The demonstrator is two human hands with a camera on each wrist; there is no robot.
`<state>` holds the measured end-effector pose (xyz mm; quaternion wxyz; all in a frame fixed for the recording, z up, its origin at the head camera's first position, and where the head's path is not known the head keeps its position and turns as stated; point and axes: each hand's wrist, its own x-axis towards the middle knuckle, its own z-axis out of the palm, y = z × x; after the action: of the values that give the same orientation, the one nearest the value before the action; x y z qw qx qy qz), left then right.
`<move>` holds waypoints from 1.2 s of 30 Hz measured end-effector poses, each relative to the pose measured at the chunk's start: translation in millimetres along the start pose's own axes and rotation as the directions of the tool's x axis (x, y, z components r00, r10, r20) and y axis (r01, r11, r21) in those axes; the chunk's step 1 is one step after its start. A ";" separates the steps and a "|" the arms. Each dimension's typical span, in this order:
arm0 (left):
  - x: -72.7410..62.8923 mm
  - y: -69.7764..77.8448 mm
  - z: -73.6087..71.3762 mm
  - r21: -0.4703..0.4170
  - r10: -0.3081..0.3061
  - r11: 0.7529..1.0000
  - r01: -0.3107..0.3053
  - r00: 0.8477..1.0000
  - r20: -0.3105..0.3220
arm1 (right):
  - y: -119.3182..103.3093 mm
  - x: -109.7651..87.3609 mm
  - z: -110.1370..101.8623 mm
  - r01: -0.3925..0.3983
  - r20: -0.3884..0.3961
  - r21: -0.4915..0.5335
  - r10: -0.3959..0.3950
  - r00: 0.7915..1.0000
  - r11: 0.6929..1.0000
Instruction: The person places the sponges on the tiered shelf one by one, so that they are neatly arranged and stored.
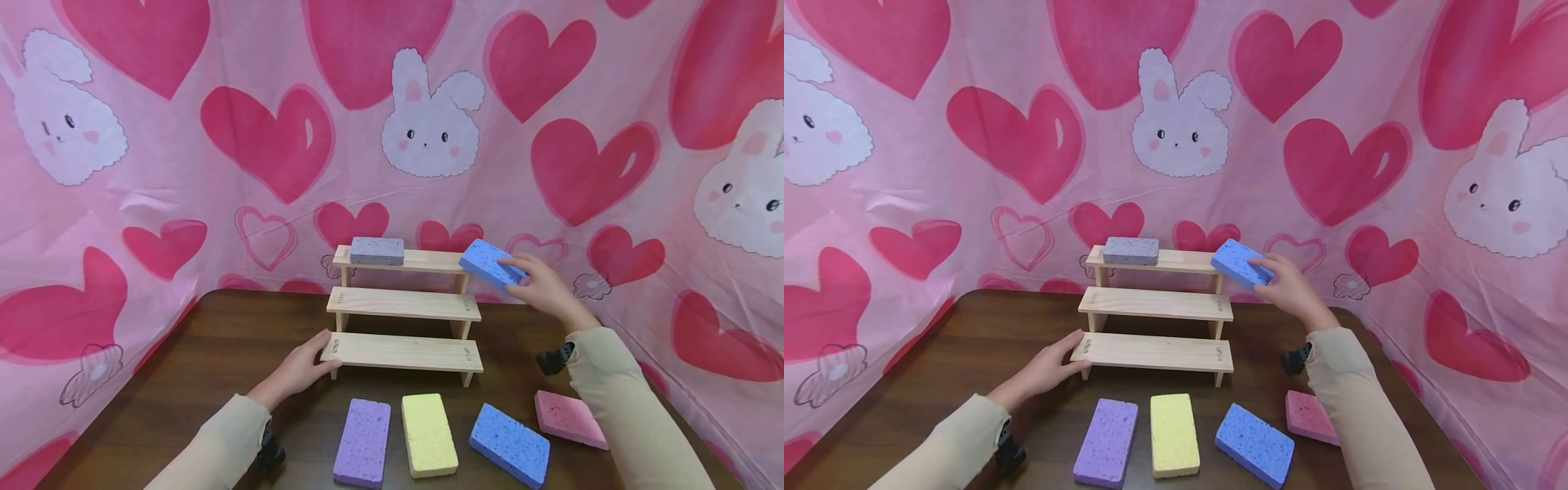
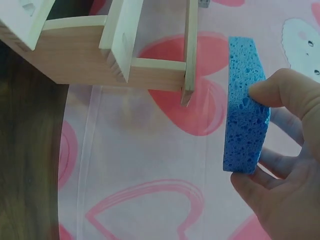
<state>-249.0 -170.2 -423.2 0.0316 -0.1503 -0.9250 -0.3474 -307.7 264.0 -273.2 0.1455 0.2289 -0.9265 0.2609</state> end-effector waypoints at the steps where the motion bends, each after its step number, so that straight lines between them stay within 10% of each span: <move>1: 0.0 -0.3 0.1 0.002 0.001 1.000 -0.001 1.000 0.000 | -0.6 2.4 0.7 0.007 0.006 0.007 -0.007 1.000 1.000; 36: -0.3 2.2 0.3 0.036 0.046 0.998 -0.045 0.998 -0.030 | -26.4 56.4 37.9 0.056 0.099 0.153 -0.072 0.992 0.987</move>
<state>-248.0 -168.5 -422.1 0.0565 -0.1655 -0.9268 -0.3325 -348.3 203.5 -271.4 0.0874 0.2821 -0.9027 0.3129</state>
